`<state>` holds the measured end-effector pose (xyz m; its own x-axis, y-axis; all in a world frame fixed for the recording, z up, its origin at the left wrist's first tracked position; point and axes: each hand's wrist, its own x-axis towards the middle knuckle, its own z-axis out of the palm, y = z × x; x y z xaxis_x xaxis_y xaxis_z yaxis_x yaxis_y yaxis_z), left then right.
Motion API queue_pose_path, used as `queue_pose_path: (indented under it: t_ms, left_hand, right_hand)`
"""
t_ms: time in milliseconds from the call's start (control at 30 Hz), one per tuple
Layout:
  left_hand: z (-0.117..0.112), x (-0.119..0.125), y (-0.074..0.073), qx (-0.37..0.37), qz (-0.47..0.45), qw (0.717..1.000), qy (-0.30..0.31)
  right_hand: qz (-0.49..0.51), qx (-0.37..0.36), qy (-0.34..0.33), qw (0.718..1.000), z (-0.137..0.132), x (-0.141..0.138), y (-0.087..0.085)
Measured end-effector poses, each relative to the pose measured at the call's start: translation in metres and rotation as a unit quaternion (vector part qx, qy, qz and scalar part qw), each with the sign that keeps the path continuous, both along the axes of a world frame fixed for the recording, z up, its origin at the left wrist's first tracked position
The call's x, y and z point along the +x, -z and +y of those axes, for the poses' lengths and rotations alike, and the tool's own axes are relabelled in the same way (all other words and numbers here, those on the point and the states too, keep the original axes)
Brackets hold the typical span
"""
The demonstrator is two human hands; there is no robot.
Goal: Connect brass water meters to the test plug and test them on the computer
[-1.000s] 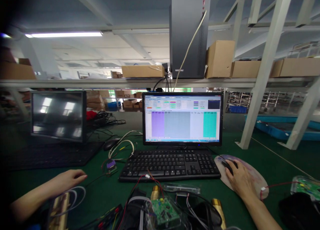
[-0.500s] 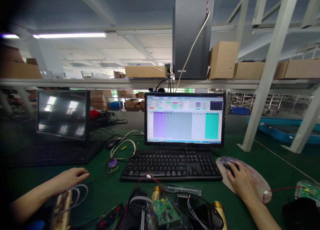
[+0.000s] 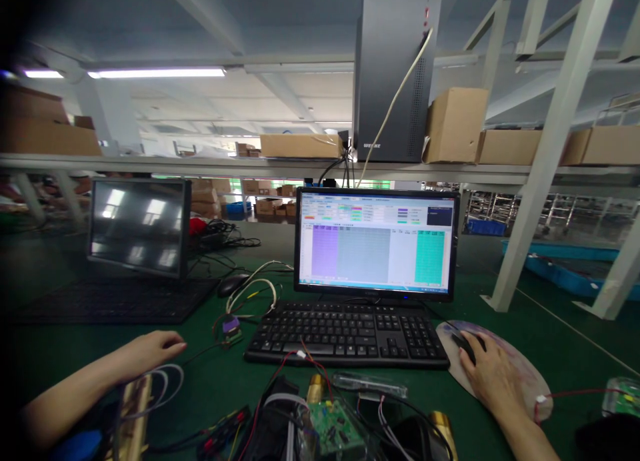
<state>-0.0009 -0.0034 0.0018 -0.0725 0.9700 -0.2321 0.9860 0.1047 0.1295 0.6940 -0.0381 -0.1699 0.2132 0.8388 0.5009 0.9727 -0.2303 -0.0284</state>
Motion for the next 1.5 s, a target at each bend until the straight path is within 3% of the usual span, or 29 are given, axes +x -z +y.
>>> queue_pose_path:
  t_ms: [767, 1200, 1500]
  left_hand:
    - [0.0, -0.001, 0.001, 0.023, -0.01, 1.0, 0.009]
    - [-0.008, 0.011, -0.006, 0.031, 0.001, 1.0, -0.004]
    - [-0.009, 0.01, -0.006, 0.034, -0.009, 0.999, -0.007]
  right_hand:
    - [0.011, -0.008, 0.001, 1.0, -0.001, 0.001, -0.003]
    - [0.011, 0.012, -0.035, 0.999, 0.003, 0.012, 0.009]
    - [0.008, 0.021, -0.028, 0.999, -0.002, 0.005, 0.005]
